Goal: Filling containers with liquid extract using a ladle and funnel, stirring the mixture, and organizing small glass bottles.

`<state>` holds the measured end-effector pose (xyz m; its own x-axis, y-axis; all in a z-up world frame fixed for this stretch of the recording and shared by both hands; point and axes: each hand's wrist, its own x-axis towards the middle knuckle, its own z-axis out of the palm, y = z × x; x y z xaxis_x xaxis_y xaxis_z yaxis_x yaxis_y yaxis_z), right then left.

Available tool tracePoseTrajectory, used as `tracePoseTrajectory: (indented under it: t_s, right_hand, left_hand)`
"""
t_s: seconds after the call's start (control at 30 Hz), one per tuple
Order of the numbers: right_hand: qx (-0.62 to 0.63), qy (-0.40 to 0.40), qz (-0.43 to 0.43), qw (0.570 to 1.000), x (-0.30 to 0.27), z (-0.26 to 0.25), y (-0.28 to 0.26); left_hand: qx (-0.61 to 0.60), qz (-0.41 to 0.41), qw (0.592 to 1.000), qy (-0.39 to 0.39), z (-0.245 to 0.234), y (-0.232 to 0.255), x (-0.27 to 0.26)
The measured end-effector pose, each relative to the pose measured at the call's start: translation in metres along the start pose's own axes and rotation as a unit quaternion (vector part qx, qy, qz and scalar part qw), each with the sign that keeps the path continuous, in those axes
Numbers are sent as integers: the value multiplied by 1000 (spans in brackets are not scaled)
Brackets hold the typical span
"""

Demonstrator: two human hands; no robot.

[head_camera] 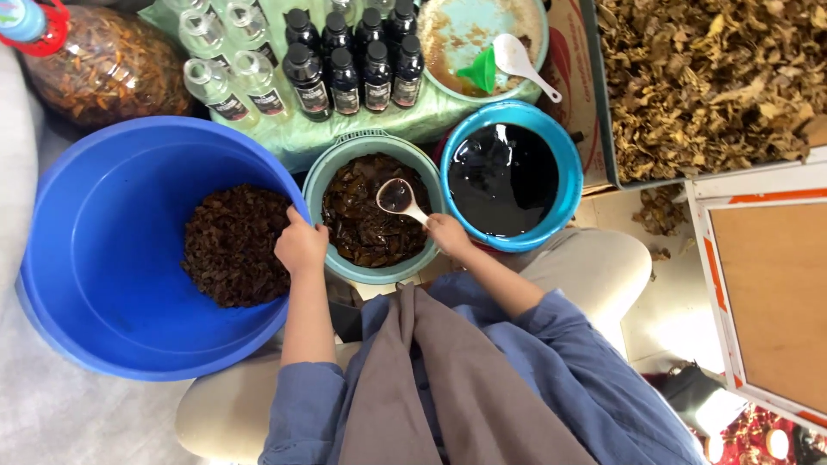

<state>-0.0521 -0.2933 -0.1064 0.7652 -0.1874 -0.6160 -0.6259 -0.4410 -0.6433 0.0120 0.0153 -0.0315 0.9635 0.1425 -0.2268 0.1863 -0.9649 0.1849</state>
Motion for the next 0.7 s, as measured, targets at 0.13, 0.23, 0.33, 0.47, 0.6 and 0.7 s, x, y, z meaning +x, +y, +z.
tracePoseTrajectory:
  t_s: [0.13,0.23,0.33,0.47,0.6,0.7]
  right_hand:
    - [-23,27,14,999,-26,-47,9]
    - [-11,67,34,997,-33,-80,26]
    - [26,111,58,992,-23,-106,47]
    - [-3,145,38,989,-1,-123,77]
    - [-165,163,-22,972,-13,-124,63]
    - [-354,269,-81,892,-35,-125,42]
  left_hand:
    - [2,-6,1000,11,16,-7,9]
    - [4,-10,1000,14,18,-7,10]
    - [5,-7,1000,14,15,-6,11]
    - [11,0,1000,11,15,-7,11]
    - [11,0,1000,18,15,-9,11]
    - [18,0,1000,24,24,-13,14]
